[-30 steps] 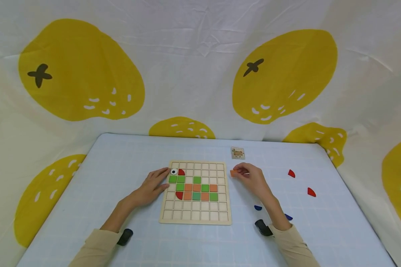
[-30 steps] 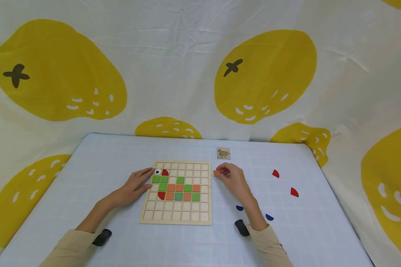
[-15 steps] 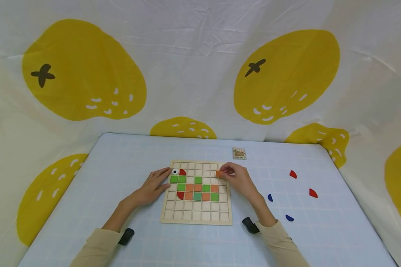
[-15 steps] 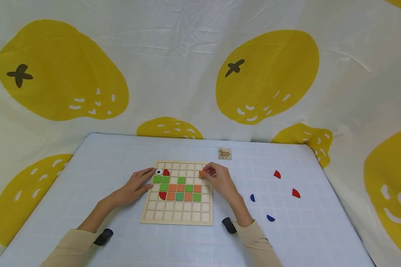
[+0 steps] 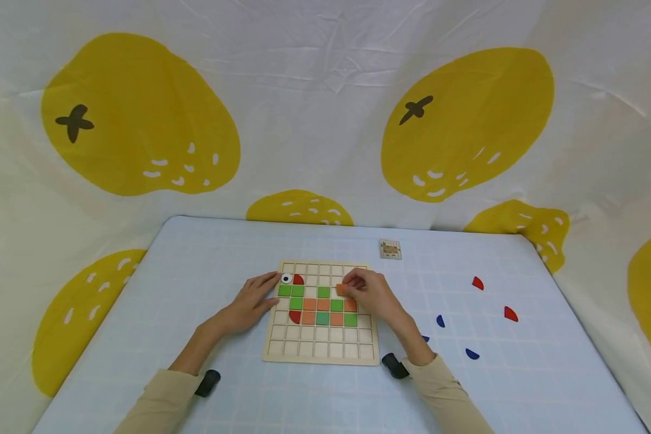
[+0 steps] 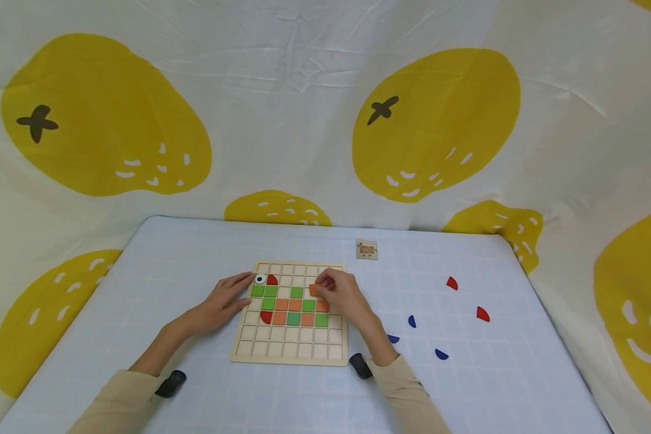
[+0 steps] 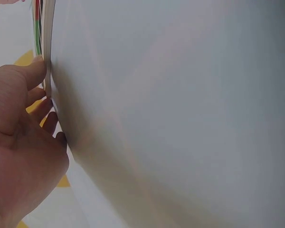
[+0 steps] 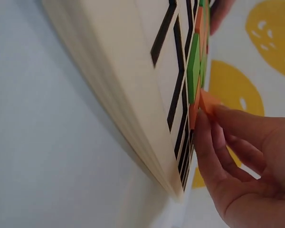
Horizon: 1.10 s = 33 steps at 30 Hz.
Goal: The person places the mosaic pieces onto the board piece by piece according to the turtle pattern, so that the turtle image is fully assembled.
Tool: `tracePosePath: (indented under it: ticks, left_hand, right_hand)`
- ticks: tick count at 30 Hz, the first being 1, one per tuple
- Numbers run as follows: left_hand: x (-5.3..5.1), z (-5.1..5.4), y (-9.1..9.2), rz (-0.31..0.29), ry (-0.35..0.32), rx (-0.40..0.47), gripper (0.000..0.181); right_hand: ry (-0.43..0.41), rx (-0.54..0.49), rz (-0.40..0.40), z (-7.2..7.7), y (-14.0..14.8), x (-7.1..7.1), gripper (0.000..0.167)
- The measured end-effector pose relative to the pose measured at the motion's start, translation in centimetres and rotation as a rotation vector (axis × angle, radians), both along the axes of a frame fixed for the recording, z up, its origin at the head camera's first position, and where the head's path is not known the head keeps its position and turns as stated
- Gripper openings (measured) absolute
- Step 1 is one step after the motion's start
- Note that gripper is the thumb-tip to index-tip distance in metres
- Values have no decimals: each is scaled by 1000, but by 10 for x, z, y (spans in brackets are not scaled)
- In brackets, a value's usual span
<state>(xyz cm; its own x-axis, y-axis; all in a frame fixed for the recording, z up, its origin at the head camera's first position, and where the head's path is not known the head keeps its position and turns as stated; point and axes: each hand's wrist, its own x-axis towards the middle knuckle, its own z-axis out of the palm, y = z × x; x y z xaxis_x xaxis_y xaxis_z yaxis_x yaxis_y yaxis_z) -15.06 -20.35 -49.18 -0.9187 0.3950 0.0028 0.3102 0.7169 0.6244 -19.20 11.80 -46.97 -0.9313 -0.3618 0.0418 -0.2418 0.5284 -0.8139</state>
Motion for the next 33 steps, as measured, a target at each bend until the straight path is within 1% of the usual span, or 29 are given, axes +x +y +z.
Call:
tracePosePath:
  ticks: [6, 13, 20, 26, 28, 33]
  left_hand:
    - [-1, 0, 2, 1, 2, 0, 62]
    - [0, 1, 2, 11, 1, 0, 62]
    - [0, 1, 2, 7, 5, -2, 61]
    - [0, 1, 2, 10, 3, -1, 61]
    - [0, 1, 2, 10, 4, -2, 61]
    - [0, 0, 1, 13, 2, 2, 61]
  right_hand:
    - [1, 31, 32, -1, -2, 0, 7]
    - [6, 52, 97, 1, -5, -1, 8]
    - [9, 80, 98, 2, -9, -4, 5]
    - [20, 87, 101, 2, -11, -6, 8]
    - [20, 84, 101, 3, -10, -6, 7]
    - [32, 69, 106, 2, -2, -6, 10]
